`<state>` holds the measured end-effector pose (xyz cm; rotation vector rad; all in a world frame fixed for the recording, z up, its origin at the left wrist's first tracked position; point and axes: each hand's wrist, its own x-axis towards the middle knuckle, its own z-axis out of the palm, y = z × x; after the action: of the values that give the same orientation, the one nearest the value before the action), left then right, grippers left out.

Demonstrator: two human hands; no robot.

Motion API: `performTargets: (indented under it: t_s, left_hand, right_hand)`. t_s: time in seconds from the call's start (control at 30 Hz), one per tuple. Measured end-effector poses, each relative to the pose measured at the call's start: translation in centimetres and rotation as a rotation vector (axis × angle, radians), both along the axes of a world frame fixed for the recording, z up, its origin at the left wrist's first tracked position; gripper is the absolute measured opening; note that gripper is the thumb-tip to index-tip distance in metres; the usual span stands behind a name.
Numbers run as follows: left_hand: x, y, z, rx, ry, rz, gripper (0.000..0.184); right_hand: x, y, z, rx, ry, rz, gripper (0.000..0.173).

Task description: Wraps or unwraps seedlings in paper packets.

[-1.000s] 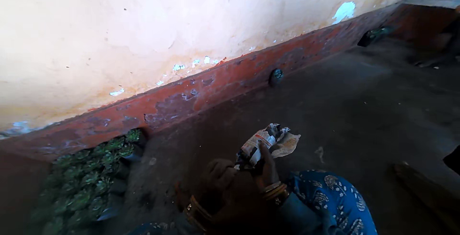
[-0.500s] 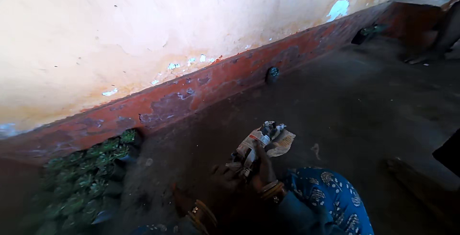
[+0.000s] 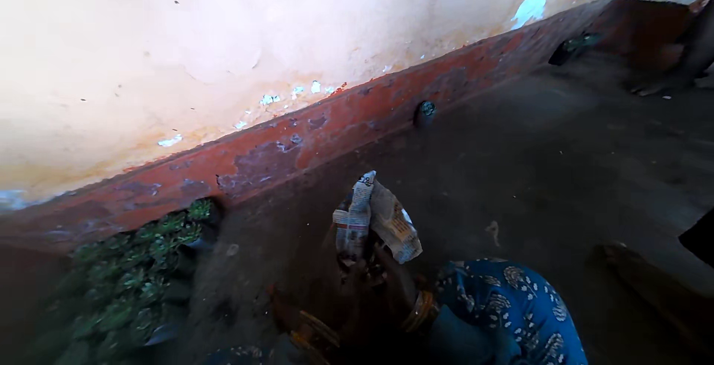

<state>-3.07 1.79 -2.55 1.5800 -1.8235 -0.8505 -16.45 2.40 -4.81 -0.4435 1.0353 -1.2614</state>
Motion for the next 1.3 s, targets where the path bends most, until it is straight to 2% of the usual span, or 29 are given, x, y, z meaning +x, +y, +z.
performTargets:
  t_s: [0.07, 0.23, 0.37, 0.53, 0.63, 0.73, 0.77, 0.8, 0.87, 0.97, 1.03, 1.1, 1.17, 1.2, 1.23, 1.27, 1.3]
  left_hand:
    - [0.7, -0.7, -0.8, 0.023, 0.099, 0.051, 0.087]
    - [1.7, -2.4, -1.6, 0.016, 0.257, 0.168, 0.100]
    - [2.3, -3.1, -1.9, 0.016, 0.405, 0.221, 0.098]
    - [3.0, -3.4, -1.6, 0.094, 0.649, 0.160, 0.094]
    - [3.0, -2.9, -1.3, 0.110, 0.732, 0.086, 0.093]
    - [3.0, -2.5, -1.3, 0.144, 0.771, -0.048, 0.089]
    - [3.1, -2.5, -1.5, 0.142, 0.783, -0.089, 0.089]
    - [3.1, -2.6, -1.5, 0.131, 0.771, -0.106, 0.087]
    - [3.1, -2.7, -1.5, 0.098, 0.694, -0.046, 0.083]
    - [3.1, -3.4, -1.4, -0.039, 0.433, 0.014, 0.082]
    - [2.5, -2.9, -1.2, -0.197, 0.160, 0.092, 0.073]
    - [1.4, -2.1, -0.9, -0.473, -0.085, 0.193, 0.058]
    - [0.7, -1.5, -0.9, -0.703, -0.178, 0.238, 0.050]
    - [0.5, -1.4, -1.2, -0.727, -0.165, 0.238, 0.049]
    - [0.3, -1.4, -1.6, -0.666, -0.132, 0.220, 0.053]
    - [0.2, -1.3, -1.8, -0.531, -0.103, 0.204, 0.064]
    - [0.0, -1.0, -0.6, -0.307, -0.070, 0.177, 0.073]
  right_hand:
    - [0.0, 0.2, 0.4, -0.003, 0.015, 0.045, 0.032]
    - [0.5, 0.7, 1.6, -0.027, 0.006, -0.012, 0.032]
    - [-0.4, 0.7, 0.9, -0.091, -0.057, -0.017, 0.029]
    - [-0.4, -0.5, 3.6, -0.024, -0.193, -0.218, 0.034]
    - [-0.8, -1.2, 1.1, -0.073, -0.218, -0.153, 0.046]
    - [-1.4, -1.3, -2.5, -0.278, -0.214, 0.092, 0.043]
    - [-1.9, -1.5, -3.9, -0.314, -0.260, 0.168, 0.047]
    - [-1.9, -1.4, -3.9, -0.299, -0.285, 0.197, 0.042]
    - [-1.1, -0.7, -0.9, -0.179, -0.278, 0.111, 0.021]
    - [-0.3, -0.4, 0.9, -0.050, -0.309, -0.075, 0.022]
    - [0.0, -0.6, 0.6, -0.021, -0.326, -0.150, 0.024]
    - [0.0, -0.9, 0.0, -0.022, -0.321, -0.168, 0.024]
    - [0.1, -1.1, -0.3, 0.003, -0.304, -0.210, 0.026]
    - [0.1, -1.1, -0.5, 0.004, -0.303, -0.218, 0.026]
    - [0.1, -1.1, -0.7, -0.001, -0.303, -0.216, 0.026]
    - [0.1, -1.0, -0.8, -0.007, -0.302, -0.200, 0.025]
    - [0.1, -0.9, -0.8, -0.012, -0.289, -0.178, 0.026]
